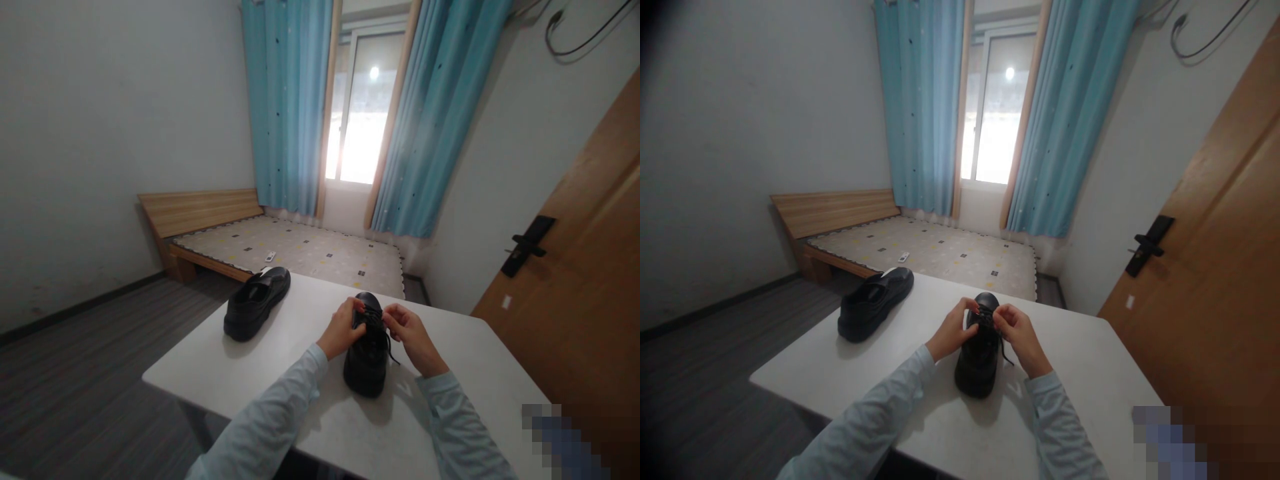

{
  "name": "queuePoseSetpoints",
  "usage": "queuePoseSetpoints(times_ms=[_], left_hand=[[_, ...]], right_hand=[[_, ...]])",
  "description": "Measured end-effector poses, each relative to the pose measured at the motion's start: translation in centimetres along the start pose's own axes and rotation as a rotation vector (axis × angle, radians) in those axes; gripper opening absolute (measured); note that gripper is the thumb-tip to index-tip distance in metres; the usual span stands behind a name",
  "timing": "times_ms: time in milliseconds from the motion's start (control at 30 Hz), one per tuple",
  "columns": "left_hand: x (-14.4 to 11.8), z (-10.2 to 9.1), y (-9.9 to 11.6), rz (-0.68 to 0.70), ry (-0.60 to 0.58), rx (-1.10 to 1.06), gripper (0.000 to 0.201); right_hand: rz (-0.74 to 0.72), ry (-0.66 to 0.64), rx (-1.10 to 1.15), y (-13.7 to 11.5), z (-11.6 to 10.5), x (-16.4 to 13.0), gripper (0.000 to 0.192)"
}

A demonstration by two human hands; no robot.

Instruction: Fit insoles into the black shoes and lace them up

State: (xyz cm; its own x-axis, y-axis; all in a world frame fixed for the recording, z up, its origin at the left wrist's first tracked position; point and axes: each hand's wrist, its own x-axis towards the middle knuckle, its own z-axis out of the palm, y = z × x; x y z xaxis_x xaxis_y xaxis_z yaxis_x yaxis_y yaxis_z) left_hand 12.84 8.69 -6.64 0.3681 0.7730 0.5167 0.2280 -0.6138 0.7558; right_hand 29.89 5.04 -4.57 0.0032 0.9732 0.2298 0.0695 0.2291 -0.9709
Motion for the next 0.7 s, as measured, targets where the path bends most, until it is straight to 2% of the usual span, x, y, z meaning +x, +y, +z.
queuePoseSetpoints(times_ms=[167,400,500,633,700], left_hand=[[0.1,-0.1,0.2,0.014,0.008,0.0,0.03],[0.1,-0.1,0.1,0.016,0.003,0.022,0.027],[0.0,-0.2,0.1,0.014,0.001,0.031,0.028],[0.0,-0.2,0.1,0.016,-0.003,0.053,0.027],[0.0,-0.2,0.0,0.029,-0.006,0.066,0.026]], right_hand=[[-0.094,0.138,0.076,0.1,-1.0,0.1,0.03],[-0.123,0.344,0.148,-0.5,-2.1,0.2,0.031],[-0.158,0.413,0.021,-0.5,-2.6,0.1,0.034],[-0.178,0.524,-0.299,-0.2,-2.9,-0.1,0.043],[-0.164,0.526,-0.425,0.1,-2.9,0.0,0.042]])
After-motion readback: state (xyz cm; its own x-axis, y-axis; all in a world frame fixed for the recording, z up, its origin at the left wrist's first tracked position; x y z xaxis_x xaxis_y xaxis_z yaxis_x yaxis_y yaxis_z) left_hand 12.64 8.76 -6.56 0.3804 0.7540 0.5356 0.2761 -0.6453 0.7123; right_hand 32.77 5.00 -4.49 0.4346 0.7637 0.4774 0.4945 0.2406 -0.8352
